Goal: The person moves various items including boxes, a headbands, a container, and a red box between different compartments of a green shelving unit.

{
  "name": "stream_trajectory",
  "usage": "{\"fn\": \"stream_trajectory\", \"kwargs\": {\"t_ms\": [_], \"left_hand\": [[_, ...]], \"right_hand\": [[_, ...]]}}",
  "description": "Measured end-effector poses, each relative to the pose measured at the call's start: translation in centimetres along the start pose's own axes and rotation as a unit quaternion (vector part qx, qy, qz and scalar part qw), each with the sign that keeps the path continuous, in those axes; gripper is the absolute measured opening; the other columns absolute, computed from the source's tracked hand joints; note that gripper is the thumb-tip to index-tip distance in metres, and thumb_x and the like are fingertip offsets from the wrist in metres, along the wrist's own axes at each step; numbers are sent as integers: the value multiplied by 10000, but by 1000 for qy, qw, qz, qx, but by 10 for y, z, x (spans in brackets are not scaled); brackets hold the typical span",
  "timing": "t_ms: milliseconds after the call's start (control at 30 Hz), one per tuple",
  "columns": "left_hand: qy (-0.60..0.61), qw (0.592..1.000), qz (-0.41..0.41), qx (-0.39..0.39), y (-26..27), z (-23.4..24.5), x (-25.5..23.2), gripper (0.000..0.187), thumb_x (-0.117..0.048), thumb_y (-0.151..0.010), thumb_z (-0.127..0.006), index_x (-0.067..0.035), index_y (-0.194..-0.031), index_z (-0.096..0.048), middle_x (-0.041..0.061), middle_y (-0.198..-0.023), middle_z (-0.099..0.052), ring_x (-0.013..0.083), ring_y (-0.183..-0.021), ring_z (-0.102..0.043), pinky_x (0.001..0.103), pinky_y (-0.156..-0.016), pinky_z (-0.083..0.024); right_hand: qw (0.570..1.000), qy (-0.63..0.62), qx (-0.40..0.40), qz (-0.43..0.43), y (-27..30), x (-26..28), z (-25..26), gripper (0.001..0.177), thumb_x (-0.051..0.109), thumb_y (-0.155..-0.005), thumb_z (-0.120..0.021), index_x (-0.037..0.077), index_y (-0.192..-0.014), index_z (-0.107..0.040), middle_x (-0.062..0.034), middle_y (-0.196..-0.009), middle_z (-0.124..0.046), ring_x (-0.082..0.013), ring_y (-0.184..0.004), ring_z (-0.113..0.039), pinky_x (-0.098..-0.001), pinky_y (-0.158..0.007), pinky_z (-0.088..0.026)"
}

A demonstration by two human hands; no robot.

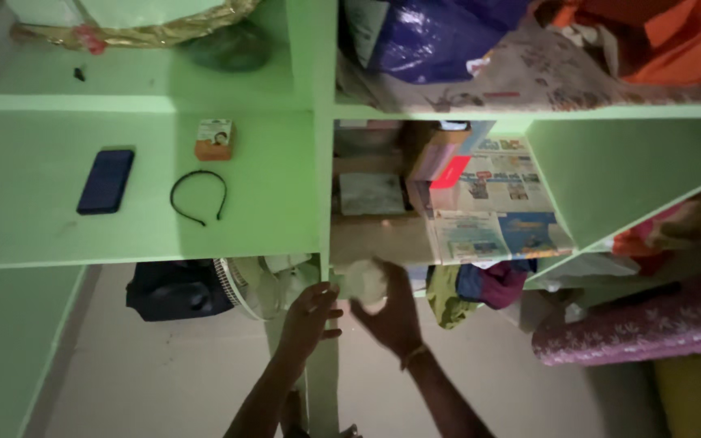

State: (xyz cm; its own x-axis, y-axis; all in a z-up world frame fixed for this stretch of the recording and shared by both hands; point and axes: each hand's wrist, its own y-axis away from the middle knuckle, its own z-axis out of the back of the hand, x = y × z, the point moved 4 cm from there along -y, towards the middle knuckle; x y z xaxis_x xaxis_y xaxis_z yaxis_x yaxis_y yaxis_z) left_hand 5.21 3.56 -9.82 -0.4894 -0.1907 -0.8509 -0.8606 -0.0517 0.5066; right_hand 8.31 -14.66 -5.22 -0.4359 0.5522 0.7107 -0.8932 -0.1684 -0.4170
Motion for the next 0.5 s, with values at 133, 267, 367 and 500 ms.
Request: {"fn": "stream_trajectory", "kwargs": {"t_ms": [133, 267, 367, 500], "left_hand": [[-30, 998, -40, -29, 17, 3, -26, 499, -342, -947, -681, -75, -1361, -600, 121, -1141, -738, 210, -944, -726, 368, -724, -643], [-34, 987, -138, -72, 27, 31, -51, 423, -306, -921, -697, -36, -1245, -721, 86, -957, -784, 180, -791, -718, 310, -653, -581], [-3, 989, -108, -105, 27, 61, -70, 444, -331, -953, -661, -22, -1268, -711, 116, -966, -735, 204, -801, -669, 345, -655, -553], [124, 980, -64, -143, 20, 107, -87, 565, -416, -977, -553, -73, -1423, -507, 84, -1190, -627, 210, -1047, -671, 376, -796, -633]], "right_hand": [[996, 25, 19, 78, 3, 67, -8, 889, 244, -665, -899, 12, -1418, -486, -252, -1339, -527, -415, -1261, -518, -496, -1040, -464], [994, -41, 56, 87, -11, 99, -30, 842, 243, -729, -870, 32, -1440, -472, -220, -1371, -547, -385, -1298, -542, -479, -1087, -476], [991, -48, 71, 101, -36, 114, -54, 841, 261, -726, -880, 30, -1427, -477, -219, -1361, -551, -381, -1294, -549, -470, -1086, -479], [989, -34, 73, 122, -84, 126, -100, 790, 292, -754, -904, 13, -1369, -494, -232, -1333, -549, -390, -1265, -550, -477, -1078, -464]]}}
